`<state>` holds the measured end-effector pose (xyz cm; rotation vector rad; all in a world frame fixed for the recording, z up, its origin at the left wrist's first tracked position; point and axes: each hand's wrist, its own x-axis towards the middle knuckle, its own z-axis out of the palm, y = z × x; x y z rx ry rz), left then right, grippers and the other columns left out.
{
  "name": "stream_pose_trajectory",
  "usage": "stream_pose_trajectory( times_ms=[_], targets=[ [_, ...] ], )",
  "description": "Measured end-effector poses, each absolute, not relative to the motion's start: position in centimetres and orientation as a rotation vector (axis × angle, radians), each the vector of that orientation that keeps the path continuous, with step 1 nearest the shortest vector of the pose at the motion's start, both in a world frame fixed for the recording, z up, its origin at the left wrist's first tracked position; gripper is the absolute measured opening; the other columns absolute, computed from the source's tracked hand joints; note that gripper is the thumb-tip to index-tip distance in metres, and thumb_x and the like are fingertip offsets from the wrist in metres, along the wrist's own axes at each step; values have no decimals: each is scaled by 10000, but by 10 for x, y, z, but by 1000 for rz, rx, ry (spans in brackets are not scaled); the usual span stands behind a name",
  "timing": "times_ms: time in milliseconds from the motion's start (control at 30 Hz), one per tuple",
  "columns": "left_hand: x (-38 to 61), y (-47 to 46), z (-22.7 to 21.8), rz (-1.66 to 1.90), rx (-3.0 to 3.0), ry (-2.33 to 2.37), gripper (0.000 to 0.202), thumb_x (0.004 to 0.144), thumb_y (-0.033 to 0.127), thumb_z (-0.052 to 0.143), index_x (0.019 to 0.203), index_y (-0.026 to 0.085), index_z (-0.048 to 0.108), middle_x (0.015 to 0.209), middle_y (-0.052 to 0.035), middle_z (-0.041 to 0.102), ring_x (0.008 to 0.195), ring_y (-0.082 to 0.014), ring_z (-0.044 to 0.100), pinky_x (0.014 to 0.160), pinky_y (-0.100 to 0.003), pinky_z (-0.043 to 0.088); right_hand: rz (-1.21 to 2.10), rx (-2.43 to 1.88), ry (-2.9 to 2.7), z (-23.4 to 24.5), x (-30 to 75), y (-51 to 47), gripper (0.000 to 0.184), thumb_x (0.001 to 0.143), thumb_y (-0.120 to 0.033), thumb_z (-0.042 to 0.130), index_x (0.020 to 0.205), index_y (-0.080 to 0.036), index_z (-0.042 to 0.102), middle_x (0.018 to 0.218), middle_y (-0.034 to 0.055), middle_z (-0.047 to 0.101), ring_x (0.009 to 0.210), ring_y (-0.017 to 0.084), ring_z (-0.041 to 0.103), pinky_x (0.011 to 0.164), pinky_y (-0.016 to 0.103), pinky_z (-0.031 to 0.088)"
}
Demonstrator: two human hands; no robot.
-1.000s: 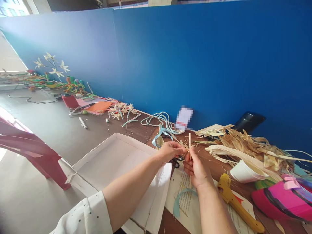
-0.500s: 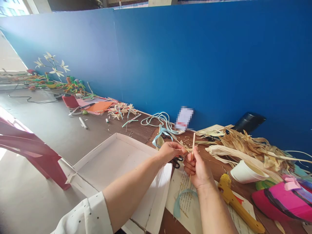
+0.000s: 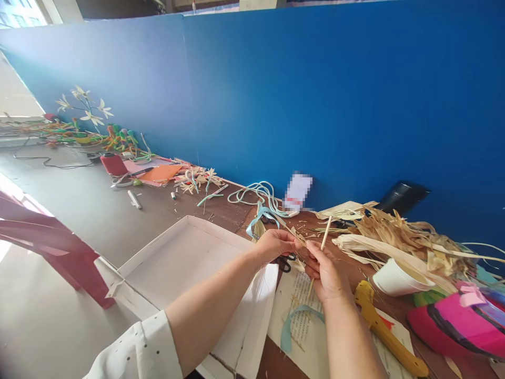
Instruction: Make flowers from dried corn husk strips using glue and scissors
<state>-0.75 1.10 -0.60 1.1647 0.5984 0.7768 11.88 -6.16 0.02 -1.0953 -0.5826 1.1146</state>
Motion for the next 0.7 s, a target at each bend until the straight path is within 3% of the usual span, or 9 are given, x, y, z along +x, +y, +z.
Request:
stream_pose_trajectory(
  times_ms=[233,433,700],
  targets=[
    [-9,11,0,825,1059,629,365,550,389,801,711,104,639,607,22,533,522,-44,422,541,-214,342,1053,-1220,-655,1,118,-63,294,579,-339,834,719,-206,611,486,-85,435,352,41,290,295,204,158],
    [-11,10,2,819,1049,615,415,558,440,797,748,101,653,634,14,545,539,-40,424,546,-200,351,1039,-1346,-656,5,111,-65,323,510,-327,846,766,-234,672,647,-27,655,471,92,506,358,204,266],
    [-10,9,1,804,1058,632,363,565,378,808,758,110,658,639,15,561,548,-46,454,557,-204,374,993,-1357,-751,7,106,-66,302,542,-371,832,749,-238,656,556,-53,592,407,68,383,364,218,208]
  ],
)
